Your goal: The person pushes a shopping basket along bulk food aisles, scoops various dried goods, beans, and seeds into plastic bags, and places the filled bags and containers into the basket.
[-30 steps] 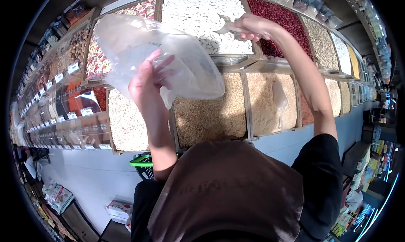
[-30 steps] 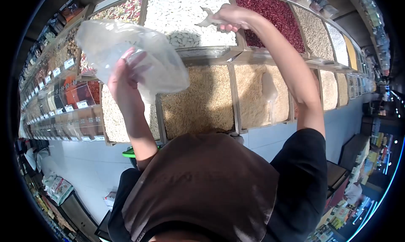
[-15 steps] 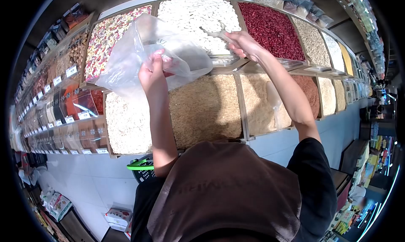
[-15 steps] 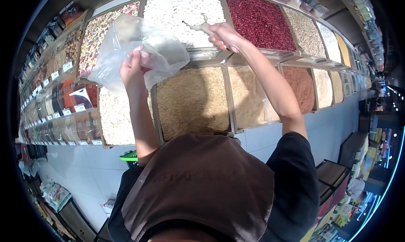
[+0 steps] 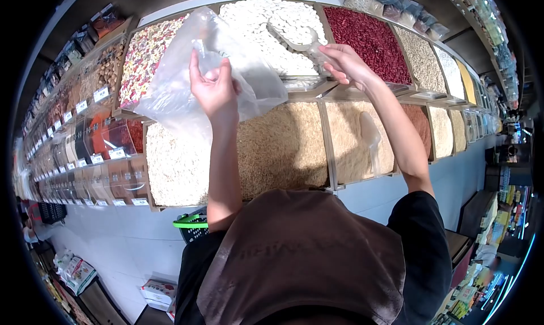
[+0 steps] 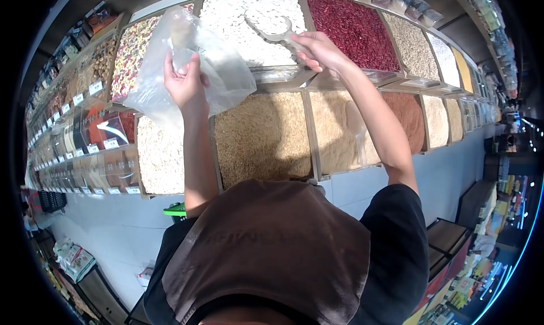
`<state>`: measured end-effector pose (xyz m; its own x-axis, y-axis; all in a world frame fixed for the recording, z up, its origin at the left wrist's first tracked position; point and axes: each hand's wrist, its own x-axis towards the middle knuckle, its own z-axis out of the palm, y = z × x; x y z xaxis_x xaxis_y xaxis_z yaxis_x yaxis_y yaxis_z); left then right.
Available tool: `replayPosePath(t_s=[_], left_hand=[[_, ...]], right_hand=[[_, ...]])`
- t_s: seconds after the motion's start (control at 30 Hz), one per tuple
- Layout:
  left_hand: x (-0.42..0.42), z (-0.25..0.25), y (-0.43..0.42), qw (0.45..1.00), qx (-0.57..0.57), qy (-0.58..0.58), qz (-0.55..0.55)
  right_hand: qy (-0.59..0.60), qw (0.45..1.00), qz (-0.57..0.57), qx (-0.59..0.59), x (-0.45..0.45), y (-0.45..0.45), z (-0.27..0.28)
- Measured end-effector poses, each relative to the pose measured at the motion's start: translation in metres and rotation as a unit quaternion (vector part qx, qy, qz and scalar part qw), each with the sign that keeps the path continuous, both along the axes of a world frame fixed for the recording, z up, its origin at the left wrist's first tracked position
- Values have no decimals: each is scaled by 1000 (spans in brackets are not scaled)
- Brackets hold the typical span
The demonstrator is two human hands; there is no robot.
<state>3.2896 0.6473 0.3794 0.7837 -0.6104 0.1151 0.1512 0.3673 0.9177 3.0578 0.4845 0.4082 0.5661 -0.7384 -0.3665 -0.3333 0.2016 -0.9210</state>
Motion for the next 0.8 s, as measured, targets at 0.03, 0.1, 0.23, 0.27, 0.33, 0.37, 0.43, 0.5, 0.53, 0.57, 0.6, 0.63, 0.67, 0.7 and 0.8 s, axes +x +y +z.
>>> replayPosePath(t_s=[0.03,0.1,0.23,0.27,0.33,0.37,0.43,0.5,0.53,0.57,0.6,0.63,0.67,0.7,0.8], left_hand=[[0,1,-4,999,-2,-7,-33],[-1,6,-15,997,42,-21,-64],[6,6,-34,994,19,-41,-98],[6,7,-37,993,16,-39,-113],[6,10,-38,989,12,-35,-142],[5,11,-37,990,11,-35,-140],[0,16,-34,988,-16,-21,-150],[0,17,-33,987,-30,-8,-157],[0,18,-33,985,-44,7,-167],[-1,19,-31,985,-45,6,-167],[-2,23,-27,984,-60,30,-166],[-3,27,-23,982,-75,54,-165],[-5,30,-18,982,-74,53,-164],[-7,32,-13,980,-83,62,-172],[-18,42,0,973,-102,82,-189]], right_hand=[[-10,1000,6,-2,-1,0,4],[-11,1000,16,-5,-4,2,14],[-16,999,38,-10,-10,7,34],[-17,999,39,-13,-12,8,39],[-22,998,64,-6,-13,10,50],[-26,997,76,-3,-14,11,56],[8,994,105,-26,-12,10,68],[54,985,156,-52,-7,8,81],[52,985,156,-53,-3,7,87],[78,977,191,-61,1,6,93],[104,966,225,-70,6,7,99],[124,962,229,-79,13,12,105],[123,962,230,-78,21,17,110],[148,952,254,-85,29,21,116],[171,936,298,-80,50,28,119]])
